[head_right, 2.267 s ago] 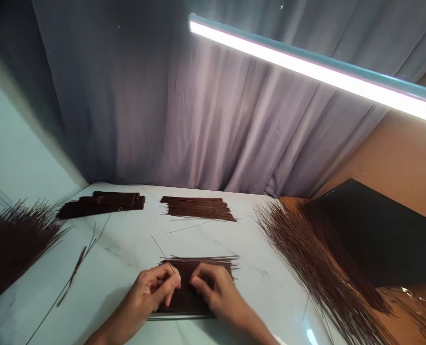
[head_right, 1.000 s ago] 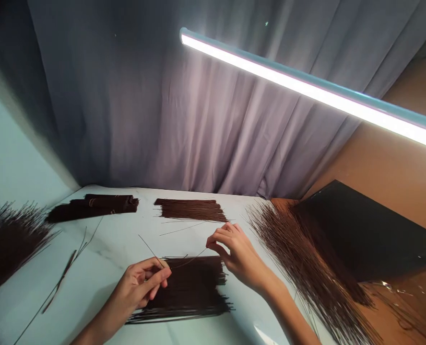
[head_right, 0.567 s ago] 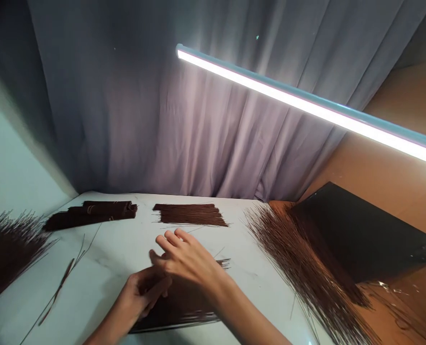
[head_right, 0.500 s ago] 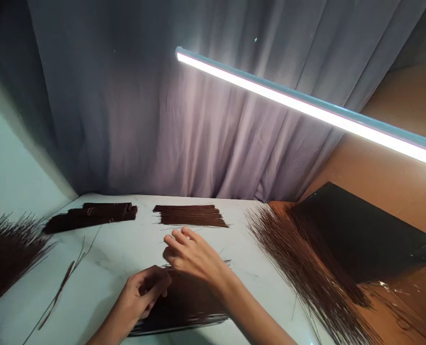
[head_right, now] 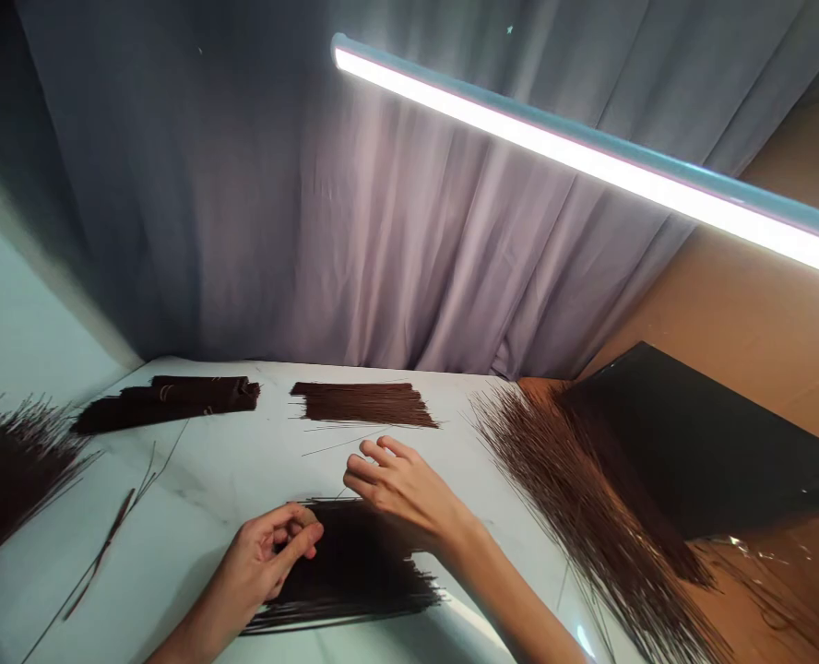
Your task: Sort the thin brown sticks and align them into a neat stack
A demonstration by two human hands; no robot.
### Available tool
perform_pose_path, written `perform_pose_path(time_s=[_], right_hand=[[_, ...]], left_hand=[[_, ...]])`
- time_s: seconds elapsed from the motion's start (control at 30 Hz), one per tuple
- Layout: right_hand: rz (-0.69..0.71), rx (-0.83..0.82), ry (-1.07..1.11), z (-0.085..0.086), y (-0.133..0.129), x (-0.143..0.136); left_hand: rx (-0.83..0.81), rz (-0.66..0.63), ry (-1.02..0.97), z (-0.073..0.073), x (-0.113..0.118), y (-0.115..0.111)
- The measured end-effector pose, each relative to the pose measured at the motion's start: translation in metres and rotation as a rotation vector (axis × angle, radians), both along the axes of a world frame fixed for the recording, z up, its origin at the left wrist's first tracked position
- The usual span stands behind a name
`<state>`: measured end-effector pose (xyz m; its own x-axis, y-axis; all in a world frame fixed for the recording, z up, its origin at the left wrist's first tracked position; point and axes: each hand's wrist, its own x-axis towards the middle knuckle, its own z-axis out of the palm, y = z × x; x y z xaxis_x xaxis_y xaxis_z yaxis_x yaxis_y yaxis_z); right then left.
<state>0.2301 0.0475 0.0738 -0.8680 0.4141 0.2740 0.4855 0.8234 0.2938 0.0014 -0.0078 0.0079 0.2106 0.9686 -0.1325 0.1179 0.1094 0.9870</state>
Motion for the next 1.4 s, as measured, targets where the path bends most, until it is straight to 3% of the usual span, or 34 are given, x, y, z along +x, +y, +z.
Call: perform_pose_path(time_s=[0.23,0.37,0.5,0.63,0.7,0.9,1.1,1.17,1.3,1.4], right_hand=[[-0.07,-0.093,0.103,-0.019,-0.003,0.0],[-0.139,-0.223,0.242,-0.019,-0.001,0.008],[-0.298,-0.563,0.645,-0.017,-0.001,0.034],[-0.358,-1.122,1.072,-0.03,-0.006,0.049],[-0.355,-1.283,1.182,-0.037,-0.007,0.046],[-0.331,-1.296,1.364,-0.045,-0.002,0.035],[-0.36,-1.304,1.454,-0.039,-0.006,0.035],[-0.408,-1.288,1.498,-0.036,-0.013,0.033],[-0.644,-1.095,1.683,-0.044,-0.04,0.011],[-0.606,-1.201,1.556,-0.059,-0.066,-0.023]], left_hand=[[0.008,-0.007,0.028,-0.004,-0.005,0.001],[-0.03,-0.005,0.015,-0.007,-0.007,0.003],[-0.045,0.028,-0.004,-0.007,-0.007,0.005],[-0.074,0.03,-0.027,-0.004,-0.007,0.006],[-0.078,0.018,-0.043,-0.003,-0.006,0.006],[-0.121,-0.019,-0.065,0.002,-0.002,0.001],[-0.138,-0.029,-0.076,-0.005,-0.001,-0.002],[-0.12,-0.023,-0.074,-0.005,-0.001,-0.001],[-0.017,-0.014,-0.097,0.006,0.0,-0.003],[-0.007,0.04,-0.168,0.018,0.003,-0.008]])
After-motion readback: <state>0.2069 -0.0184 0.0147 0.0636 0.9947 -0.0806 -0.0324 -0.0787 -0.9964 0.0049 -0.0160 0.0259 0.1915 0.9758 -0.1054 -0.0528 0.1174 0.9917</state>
